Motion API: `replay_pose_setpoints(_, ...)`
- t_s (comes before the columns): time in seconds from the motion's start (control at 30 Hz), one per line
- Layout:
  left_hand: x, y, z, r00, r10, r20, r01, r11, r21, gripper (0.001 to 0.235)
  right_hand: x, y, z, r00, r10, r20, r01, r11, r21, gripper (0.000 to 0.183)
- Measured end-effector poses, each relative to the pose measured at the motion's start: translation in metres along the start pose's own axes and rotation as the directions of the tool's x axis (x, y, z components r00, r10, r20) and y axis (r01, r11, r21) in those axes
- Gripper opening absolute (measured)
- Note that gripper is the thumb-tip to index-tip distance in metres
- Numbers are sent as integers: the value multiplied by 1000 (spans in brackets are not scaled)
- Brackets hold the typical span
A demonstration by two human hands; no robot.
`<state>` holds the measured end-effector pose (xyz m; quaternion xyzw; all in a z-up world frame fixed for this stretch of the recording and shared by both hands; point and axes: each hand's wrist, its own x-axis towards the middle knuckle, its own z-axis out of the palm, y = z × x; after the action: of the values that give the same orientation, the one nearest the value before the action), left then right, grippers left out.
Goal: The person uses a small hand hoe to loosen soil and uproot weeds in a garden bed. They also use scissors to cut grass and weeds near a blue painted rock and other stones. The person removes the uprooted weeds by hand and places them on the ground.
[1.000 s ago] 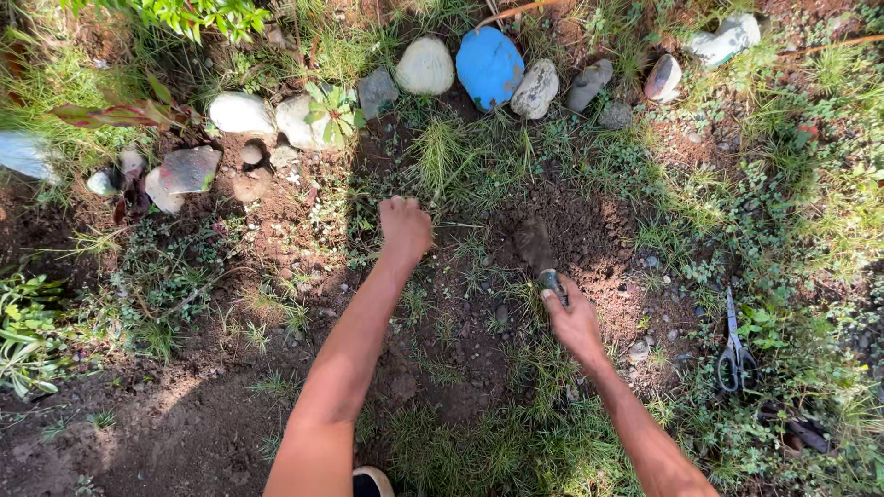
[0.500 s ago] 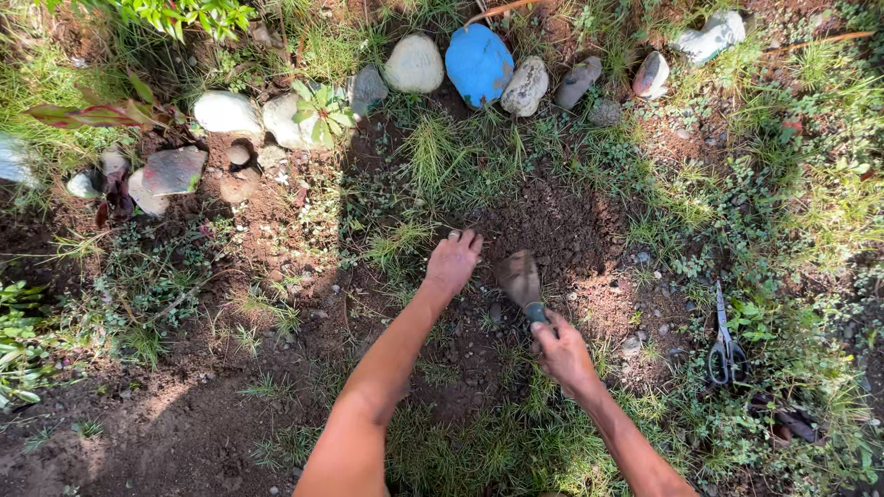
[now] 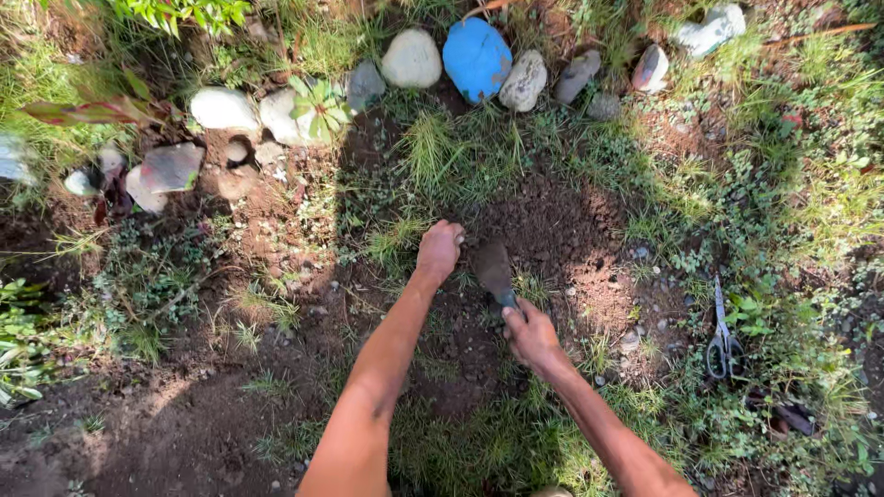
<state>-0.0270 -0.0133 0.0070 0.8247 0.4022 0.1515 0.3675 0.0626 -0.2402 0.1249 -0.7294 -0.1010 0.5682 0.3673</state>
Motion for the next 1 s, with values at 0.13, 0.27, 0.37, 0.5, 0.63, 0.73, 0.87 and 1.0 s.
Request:
replay_pose_setpoints(0.13,-2,3,-2,994,-106,27,108,986,-129,15,-2,-3,1,998,56,-6,-56,998,42,50)
replay_pose_setpoints(0.27,5,1,-3,988,-148,53,154,979,-136,12,42,-22,11,994,-96,-49,87,982,-169,55)
replay_pose_setpoints(0.37,-2,-3,-11,999,27,-31,-29,998,-58,18,37,-23,5,971,-236,-36,180,823,-538,57)
replay_pose_setpoints(0.5,-16,-6,-16,993,48,110,-51,999,20,27,20,-7,-2,960,-281,-14,241,845,-477,56)
replay_pose_setpoints(0.63,-11,-15,-5,994,21,112,-39,986,163,19,10,13,-11,999,-39,29,41,998,-46,54)
replay_pose_setpoints(0.73,-9,-13,5,998,-49,35,47,998,39,11,32,2,-1,991,-22,131,25,999,-20,48)
replay_pose_setpoints(0.87,-14,-14,0,990,-138,5,138,987,-85,10,41,0,3,968,-247,52,248,895,-371,45)
replay_pose_setpoints(1.0,0,-9,-14,978,-207,-2,205,971,-120,18,34,-9,3,949,-314,35,283,797,-534,48)
